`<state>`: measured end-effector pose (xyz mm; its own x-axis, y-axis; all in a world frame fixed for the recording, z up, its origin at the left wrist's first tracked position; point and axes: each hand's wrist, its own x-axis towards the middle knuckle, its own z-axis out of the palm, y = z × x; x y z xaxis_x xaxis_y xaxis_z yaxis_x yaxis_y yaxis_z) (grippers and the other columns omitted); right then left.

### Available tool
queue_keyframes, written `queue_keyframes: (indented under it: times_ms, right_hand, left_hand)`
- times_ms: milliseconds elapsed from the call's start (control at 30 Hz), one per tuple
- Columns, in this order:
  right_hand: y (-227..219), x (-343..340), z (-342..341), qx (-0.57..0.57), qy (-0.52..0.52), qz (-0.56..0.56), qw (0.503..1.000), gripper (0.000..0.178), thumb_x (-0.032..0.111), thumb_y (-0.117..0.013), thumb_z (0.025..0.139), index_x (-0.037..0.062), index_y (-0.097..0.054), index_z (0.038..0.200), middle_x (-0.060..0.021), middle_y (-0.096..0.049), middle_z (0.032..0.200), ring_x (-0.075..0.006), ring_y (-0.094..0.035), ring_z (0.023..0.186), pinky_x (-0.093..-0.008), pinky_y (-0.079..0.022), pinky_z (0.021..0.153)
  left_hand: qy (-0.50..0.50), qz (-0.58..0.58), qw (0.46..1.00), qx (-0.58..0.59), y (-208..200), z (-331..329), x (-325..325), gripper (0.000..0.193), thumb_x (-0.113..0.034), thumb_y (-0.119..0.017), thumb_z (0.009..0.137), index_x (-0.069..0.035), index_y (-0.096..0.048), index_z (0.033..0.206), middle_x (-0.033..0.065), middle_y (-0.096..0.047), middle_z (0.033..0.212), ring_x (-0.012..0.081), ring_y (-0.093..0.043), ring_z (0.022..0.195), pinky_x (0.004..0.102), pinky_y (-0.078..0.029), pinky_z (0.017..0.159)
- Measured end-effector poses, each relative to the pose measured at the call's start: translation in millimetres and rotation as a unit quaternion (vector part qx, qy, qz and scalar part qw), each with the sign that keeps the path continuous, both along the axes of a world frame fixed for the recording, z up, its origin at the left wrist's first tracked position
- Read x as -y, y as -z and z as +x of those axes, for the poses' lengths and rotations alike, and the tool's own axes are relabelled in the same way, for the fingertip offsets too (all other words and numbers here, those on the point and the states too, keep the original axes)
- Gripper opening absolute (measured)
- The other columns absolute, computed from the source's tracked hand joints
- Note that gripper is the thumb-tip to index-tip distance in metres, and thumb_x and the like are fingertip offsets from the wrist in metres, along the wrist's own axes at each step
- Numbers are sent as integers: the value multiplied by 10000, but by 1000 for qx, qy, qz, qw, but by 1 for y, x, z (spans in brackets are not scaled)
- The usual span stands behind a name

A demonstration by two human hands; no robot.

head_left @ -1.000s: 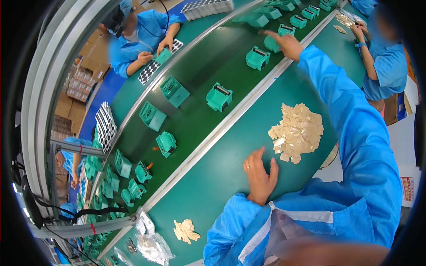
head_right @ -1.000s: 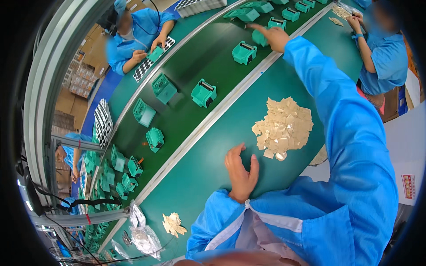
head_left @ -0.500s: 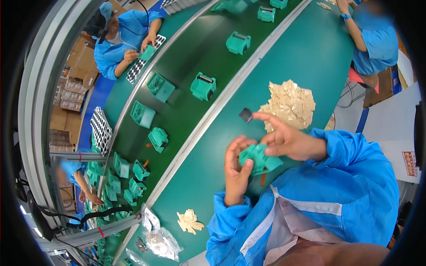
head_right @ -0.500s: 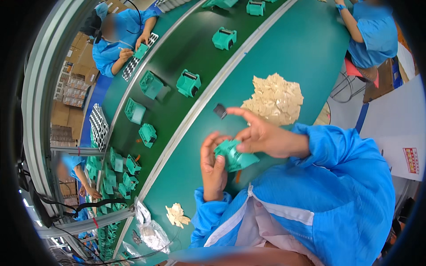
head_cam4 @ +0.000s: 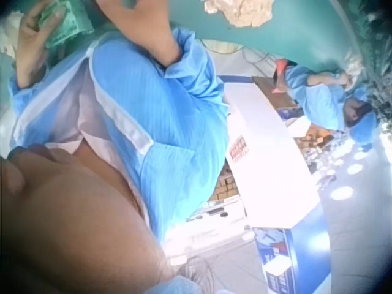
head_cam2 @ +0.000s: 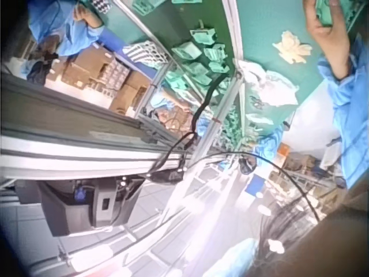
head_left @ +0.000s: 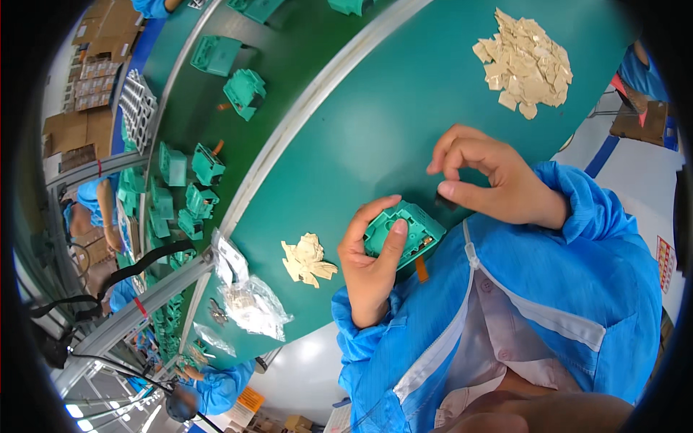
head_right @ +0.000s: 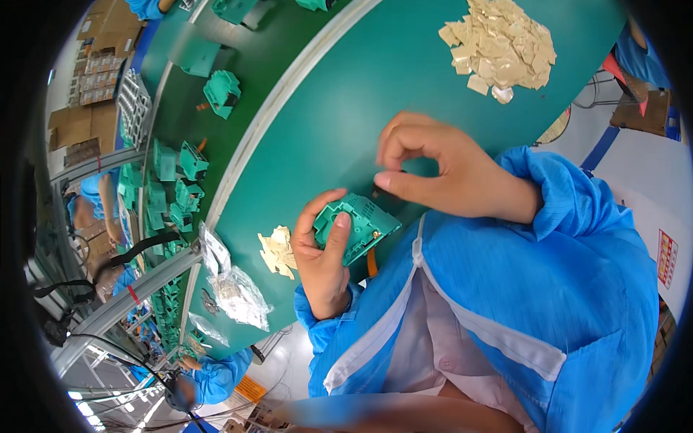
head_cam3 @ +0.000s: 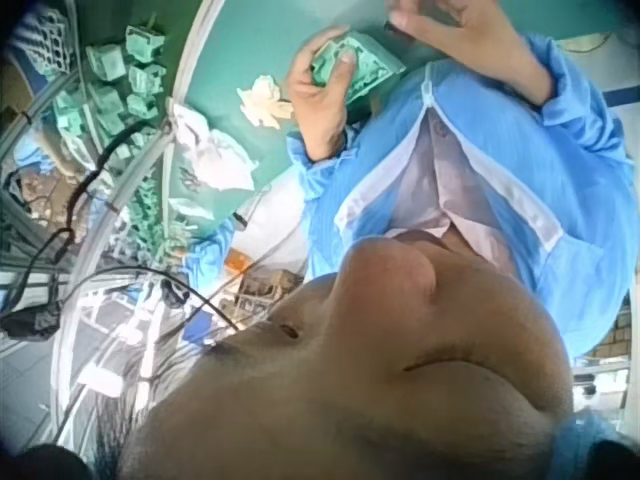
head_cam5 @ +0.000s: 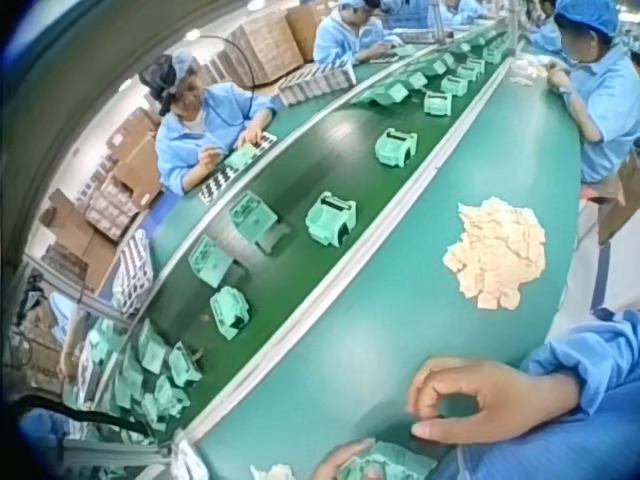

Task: The person peels a backing from a black adhesive strip, presses the strip onto a green plastic housing, and sets the housing aside. This process is repeated before the person gathers the discarded backings into a pile on the work surface.

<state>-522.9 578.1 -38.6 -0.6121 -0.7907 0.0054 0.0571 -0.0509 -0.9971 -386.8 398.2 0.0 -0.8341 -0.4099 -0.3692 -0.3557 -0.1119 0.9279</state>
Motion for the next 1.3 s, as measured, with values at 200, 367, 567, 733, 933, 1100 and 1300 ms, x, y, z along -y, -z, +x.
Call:
queue_keyframes:
  times_ms: [200, 367, 567, 733, 933, 1100, 1300]
  right_hand:
    - [-4, 16, 18, 32, 14, 5, 999, 147, 11, -675, 886, 19, -538, 835, -44, -571, 899, -126, -579, 833, -269, -502, 757]
    - [-5, 16, 22, 102, 8, 20, 995, 123, -33, -626, 899, 21, -529, 846, -99, -589, 1012, -118, -592, 848, -259, -508, 740]
    - [-8, 17, 19, 66, 7, 67, 996, 148, -28, -657, 877, 31, -526, 841, -86, -593, 995, -122, -596, 856, -255, -536, 742]
    - [-6, 17, 17, 68, 12, 79, 994, 153, -22, -666, 872, 36, -528, 838, -80, -595, 990, -119, -596, 853, -253, -537, 733]
    - [-6, 18, 15, 76, 11, 91, 993, 152, -18, -668, 872, 37, -531, 838, -76, -594, 989, -116, -597, 850, -250, -539, 724]
    - [-3, 19, 12, 71, 11, 93, 993, 156, -12, -673, 872, 39, -530, 834, -73, -595, 986, -113, -594, 842, -248, -535, 713]
    - [0, 20, 9, 62, 7, 97, 993, 169, -14, -682, 860, 46, -529, 824, -61, -601, 962, -109, -583, 811, -239, -514, 681]
  left_hand:
    - [55, -88, 995, 0, 9, 4, -1, 332, 5, -719, 817, -40, -669, 1142, 45, -619, 954, 115, -588, 865, 247, -471, 770]
    - [74, -143, 987, -7, 8, 3, -3, 367, -2, -750, 780, -40, -668, 1135, 55, -586, 909, 140, -588, 816, 259, -474, 724]
    - [69, -136, 988, 7, 9, 0, -5, 378, -24, -785, 764, -33, -667, 1124, 65, -597, 916, 152, -605, 806, 274, -484, 709]
    - [64, -140, 988, 2, 13, -3, -5, 366, -19, -788, 768, -37, -672, 1114, 64, -602, 919, 154, -603, 803, 274, -486, 711]
    - [60, -164, 985, -2, 15, -6, -7, 323, -2, -775, 786, -41, -684, 1094, 61, -611, 919, 151, -599, 807, 269, -484, 720]
    - [67, -168, 984, 5, 14, -10, -4, 308, 3, -767, 796, -39, -685, 1089, 62, -616, 922, 148, -602, 812, 264, -486, 727]
    - [54, -69, 996, 36, 16, -11, -2, 271, 9, -729, 848, -25, -664, 1109, 50, -652, 1018, 117, -606, 909, 245, -475, 831]
